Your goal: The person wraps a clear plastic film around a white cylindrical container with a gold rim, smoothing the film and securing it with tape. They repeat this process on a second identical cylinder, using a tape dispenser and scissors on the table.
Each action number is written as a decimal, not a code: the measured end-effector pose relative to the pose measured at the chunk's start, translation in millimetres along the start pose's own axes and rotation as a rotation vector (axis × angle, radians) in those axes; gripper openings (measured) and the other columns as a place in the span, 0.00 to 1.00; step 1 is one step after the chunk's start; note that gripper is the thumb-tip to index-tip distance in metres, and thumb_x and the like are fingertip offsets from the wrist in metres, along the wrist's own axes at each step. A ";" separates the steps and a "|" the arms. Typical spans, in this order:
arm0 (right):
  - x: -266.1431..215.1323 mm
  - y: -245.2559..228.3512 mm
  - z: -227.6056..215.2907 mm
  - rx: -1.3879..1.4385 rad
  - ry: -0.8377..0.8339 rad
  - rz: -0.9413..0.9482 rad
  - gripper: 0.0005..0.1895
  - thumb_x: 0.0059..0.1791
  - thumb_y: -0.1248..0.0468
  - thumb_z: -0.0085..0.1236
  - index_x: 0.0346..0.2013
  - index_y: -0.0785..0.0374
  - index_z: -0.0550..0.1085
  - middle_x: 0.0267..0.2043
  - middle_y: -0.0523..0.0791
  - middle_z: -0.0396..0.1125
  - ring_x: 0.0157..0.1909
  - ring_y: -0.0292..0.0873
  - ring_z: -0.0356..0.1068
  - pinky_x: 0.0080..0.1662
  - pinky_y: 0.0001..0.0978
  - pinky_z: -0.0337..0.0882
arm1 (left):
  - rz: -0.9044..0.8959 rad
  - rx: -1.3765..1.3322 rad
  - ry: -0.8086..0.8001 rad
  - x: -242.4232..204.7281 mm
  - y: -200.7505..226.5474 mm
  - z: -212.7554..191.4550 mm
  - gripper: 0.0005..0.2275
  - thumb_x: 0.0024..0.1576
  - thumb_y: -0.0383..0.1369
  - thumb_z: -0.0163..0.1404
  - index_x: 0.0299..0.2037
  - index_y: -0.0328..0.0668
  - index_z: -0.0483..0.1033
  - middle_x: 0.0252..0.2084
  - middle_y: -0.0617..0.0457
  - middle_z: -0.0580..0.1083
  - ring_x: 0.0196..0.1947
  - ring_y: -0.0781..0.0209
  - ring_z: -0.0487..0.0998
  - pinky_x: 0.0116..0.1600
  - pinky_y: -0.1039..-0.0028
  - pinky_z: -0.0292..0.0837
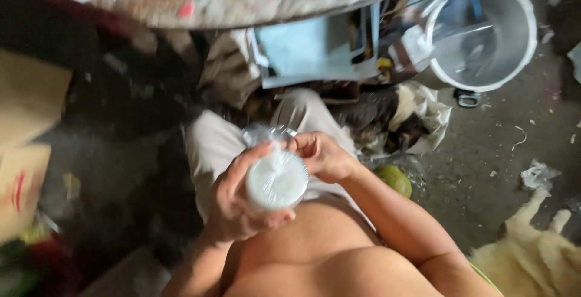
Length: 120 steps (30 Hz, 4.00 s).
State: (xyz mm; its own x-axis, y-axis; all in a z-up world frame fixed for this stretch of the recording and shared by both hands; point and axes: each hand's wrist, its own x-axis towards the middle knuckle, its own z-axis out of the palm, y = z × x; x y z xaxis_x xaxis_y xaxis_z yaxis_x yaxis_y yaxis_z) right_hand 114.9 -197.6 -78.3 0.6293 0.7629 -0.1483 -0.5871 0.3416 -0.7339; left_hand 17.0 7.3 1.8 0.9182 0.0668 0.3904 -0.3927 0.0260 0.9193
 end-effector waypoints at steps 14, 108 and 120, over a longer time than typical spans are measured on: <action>19.3 -320.4 -52.6 -2.143 0.882 -0.841 0.09 0.53 0.70 0.72 0.42 0.66 0.77 0.39 0.49 0.78 0.36 0.45 0.79 0.37 0.36 0.74 | 0.623 0.350 0.200 157.1 87.4 -3.6 0.33 0.56 0.46 0.62 0.70 0.43 0.64 0.69 0.53 0.65 0.65 0.42 0.78 0.62 0.55 0.97; 135.4 -428.6 -69.9 -1.785 0.790 -0.802 0.07 0.53 0.70 0.61 0.30 0.65 0.75 0.36 0.48 0.75 0.37 0.45 0.75 0.36 0.39 0.76 | 0.604 0.583 0.168 289.8 60.3 -1.0 0.23 0.49 0.34 0.69 0.50 0.39 0.71 0.59 0.39 0.65 0.62 0.44 0.69 0.70 0.54 0.64; 151.0 -438.5 -4.7 -1.153 0.829 -0.670 0.20 0.37 0.72 0.72 0.37 0.51 0.74 0.39 0.37 0.73 0.38 0.34 0.71 0.37 0.24 0.70 | 0.597 0.638 0.218 290.9 58.6 3.2 0.26 0.49 0.35 0.70 0.53 0.38 0.70 0.60 0.37 0.64 0.62 0.43 0.68 0.68 0.54 0.65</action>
State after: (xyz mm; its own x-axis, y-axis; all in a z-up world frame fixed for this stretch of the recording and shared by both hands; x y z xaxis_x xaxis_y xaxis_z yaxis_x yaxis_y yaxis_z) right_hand 469.7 -234.7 218.0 0.9269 0.0158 0.3750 0.3494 -0.4013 -0.8467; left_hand 261.3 25.1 169.3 0.5145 0.0807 0.8537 -0.6386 -0.6282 0.4444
